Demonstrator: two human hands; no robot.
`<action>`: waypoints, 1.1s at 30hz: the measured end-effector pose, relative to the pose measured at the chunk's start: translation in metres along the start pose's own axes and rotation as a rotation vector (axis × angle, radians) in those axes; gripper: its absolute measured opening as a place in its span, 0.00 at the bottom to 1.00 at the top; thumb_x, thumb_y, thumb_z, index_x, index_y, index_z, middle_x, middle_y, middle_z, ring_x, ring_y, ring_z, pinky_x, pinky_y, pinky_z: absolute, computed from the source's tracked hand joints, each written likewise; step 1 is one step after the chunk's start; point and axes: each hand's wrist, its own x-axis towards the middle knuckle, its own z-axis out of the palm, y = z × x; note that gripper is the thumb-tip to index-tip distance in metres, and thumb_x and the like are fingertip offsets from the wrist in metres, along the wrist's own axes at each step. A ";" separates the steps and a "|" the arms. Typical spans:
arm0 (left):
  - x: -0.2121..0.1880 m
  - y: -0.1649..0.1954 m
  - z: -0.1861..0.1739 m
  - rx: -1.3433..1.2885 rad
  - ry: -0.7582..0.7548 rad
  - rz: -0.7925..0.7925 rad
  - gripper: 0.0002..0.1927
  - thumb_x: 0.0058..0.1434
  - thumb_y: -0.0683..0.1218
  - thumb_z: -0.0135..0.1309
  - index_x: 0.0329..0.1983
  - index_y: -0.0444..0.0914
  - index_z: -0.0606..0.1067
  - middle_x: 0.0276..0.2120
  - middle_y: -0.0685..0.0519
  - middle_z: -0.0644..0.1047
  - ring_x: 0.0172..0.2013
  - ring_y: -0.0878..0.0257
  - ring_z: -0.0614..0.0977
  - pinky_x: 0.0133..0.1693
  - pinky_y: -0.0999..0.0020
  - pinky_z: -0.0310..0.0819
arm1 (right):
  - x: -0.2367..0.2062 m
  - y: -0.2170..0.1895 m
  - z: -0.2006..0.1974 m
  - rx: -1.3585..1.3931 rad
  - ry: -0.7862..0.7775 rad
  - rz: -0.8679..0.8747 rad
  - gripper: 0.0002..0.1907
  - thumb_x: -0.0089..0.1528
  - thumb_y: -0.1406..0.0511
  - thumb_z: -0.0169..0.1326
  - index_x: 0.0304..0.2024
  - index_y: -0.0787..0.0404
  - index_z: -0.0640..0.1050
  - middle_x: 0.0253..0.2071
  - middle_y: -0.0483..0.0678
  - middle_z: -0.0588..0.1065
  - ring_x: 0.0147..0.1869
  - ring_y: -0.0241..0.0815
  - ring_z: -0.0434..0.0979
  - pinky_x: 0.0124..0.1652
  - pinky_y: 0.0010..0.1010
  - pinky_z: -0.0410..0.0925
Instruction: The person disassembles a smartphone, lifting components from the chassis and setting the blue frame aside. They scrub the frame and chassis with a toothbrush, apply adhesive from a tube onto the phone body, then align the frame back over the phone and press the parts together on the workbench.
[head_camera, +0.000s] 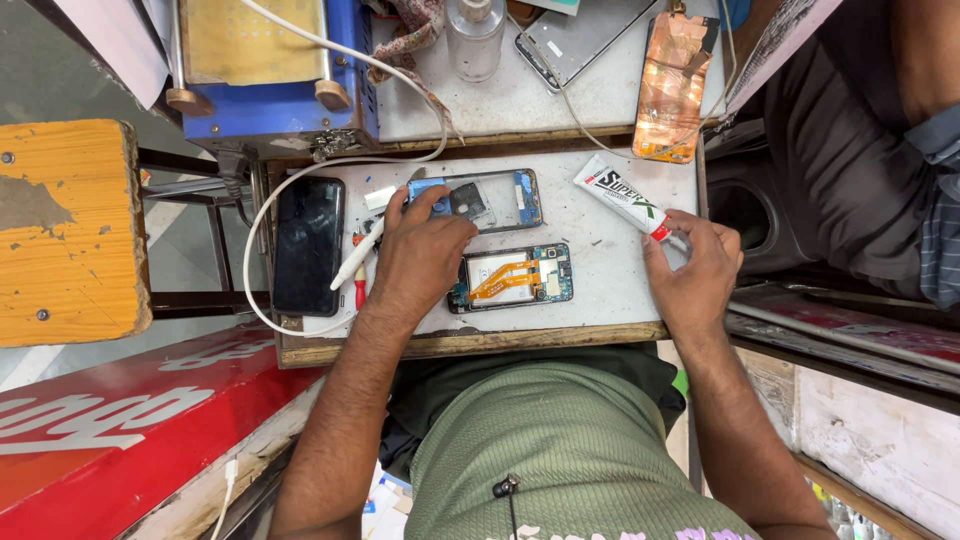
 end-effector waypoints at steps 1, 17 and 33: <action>0.000 0.000 0.001 0.016 -0.004 0.002 0.04 0.63 0.42 0.59 0.39 0.43 0.83 0.39 0.57 0.84 0.62 0.52 0.73 0.68 0.38 0.49 | 0.000 -0.002 -0.001 -0.024 0.011 -0.026 0.15 0.61 0.66 0.68 0.47 0.60 0.79 0.56 0.48 0.79 0.58 0.47 0.67 0.58 0.42 0.60; -0.035 0.029 -0.023 -0.086 0.203 -0.016 0.07 0.60 0.43 0.63 0.42 0.42 0.82 0.47 0.57 0.81 0.63 0.49 0.71 0.66 0.36 0.54 | 0.041 -0.080 0.032 0.034 -0.232 -0.425 0.12 0.60 0.63 0.66 0.47 0.53 0.85 0.47 0.39 0.81 0.50 0.45 0.72 0.51 0.40 0.63; -0.078 0.010 -0.042 -0.158 0.252 -0.058 0.06 0.61 0.43 0.63 0.42 0.42 0.82 0.45 0.56 0.82 0.62 0.52 0.73 0.67 0.41 0.56 | 0.051 -0.107 0.057 -0.004 -0.307 -0.417 0.09 0.59 0.64 0.65 0.43 0.54 0.85 0.45 0.41 0.81 0.51 0.48 0.71 0.53 0.42 0.64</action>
